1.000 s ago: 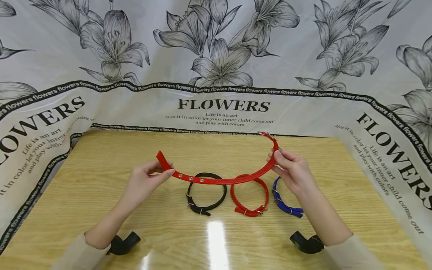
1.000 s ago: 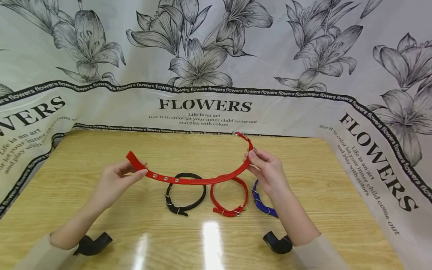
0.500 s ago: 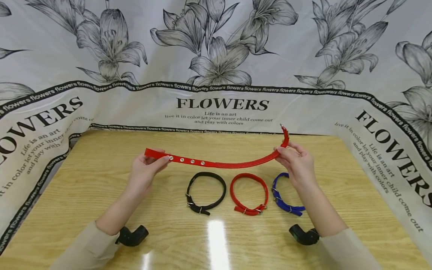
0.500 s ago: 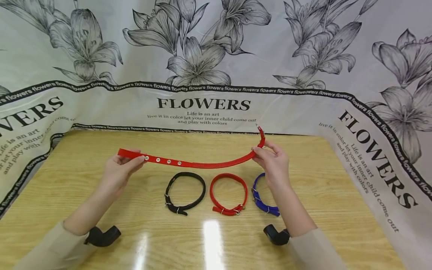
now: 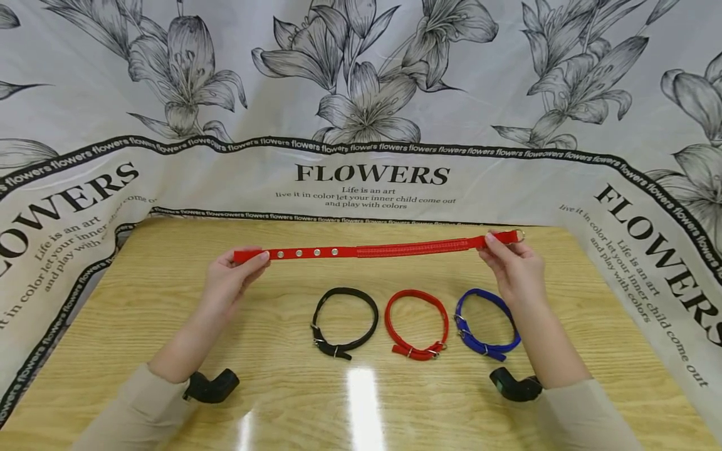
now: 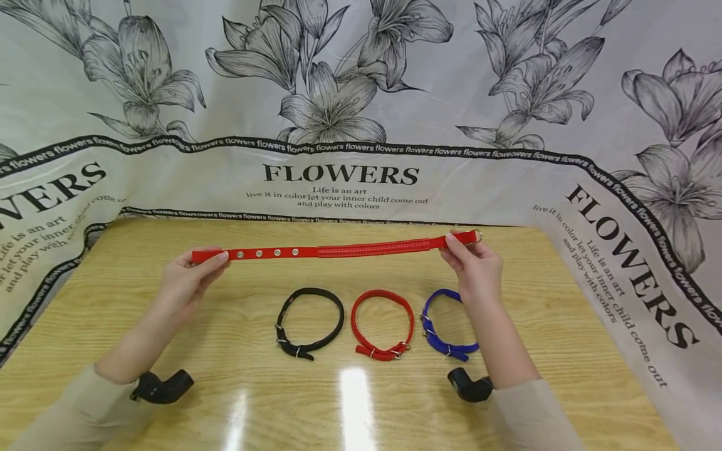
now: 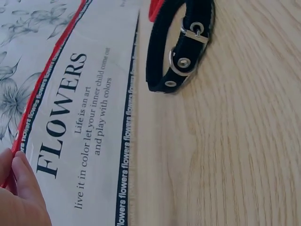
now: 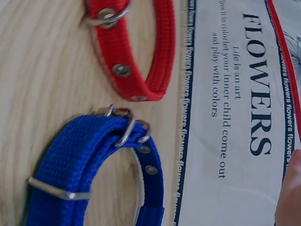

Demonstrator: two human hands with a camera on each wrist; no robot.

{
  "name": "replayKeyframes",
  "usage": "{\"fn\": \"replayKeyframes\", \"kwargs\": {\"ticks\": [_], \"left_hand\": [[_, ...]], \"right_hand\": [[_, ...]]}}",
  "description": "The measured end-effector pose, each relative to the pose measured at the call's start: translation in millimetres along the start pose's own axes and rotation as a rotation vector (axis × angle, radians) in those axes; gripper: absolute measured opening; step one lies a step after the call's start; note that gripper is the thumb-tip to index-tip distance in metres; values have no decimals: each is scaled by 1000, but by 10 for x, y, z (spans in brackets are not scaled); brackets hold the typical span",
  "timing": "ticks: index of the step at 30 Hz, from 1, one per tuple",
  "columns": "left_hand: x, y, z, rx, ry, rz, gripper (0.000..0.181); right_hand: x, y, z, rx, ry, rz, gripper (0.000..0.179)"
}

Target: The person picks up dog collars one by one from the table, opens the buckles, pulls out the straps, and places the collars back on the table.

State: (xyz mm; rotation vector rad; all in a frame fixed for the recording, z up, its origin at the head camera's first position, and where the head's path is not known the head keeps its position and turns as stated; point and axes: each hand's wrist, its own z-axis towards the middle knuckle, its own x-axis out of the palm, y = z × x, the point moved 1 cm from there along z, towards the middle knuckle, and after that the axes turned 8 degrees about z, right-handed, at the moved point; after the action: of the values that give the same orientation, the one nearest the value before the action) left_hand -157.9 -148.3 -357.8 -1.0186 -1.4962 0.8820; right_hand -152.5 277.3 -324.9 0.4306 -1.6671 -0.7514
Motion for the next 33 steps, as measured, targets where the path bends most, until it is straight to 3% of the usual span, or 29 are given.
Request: {"fn": "replayKeyframes", "kwargs": {"ticks": [4, 8, 11, 15, 18, 22, 26, 33], "left_hand": [[26, -71, 17, -84, 11, -123, 14], [15, -116, 52, -98, 15, -160, 15], [9, -113, 90, -105, 28, -243, 16], [48, -60, 156, -163, 8, -400, 16], [81, -16, 233, -204, -24, -472, 11], [82, 3, 372, -220, -60, -493, 2], [69, 8, 534, -207, -63, -460, 9], [60, 64, 763, -192, -103, -418, 20]], "right_hand": [[-17, 43, 16, 131, -1, 184, 5], [-23, 42, 39, 192, 36, 269, 9], [-21, 24, 66, 260, 52, 391, 15], [0, -13, 129, 377, 1, 590, 14], [14, -33, 180, 422, -43, 658, 9], [13, -40, 266, 459, -93, 606, 2], [-13, -39, 405, 491, -143, 474, 4], [-32, -106, 737, 494, -159, 105, 10]]}}
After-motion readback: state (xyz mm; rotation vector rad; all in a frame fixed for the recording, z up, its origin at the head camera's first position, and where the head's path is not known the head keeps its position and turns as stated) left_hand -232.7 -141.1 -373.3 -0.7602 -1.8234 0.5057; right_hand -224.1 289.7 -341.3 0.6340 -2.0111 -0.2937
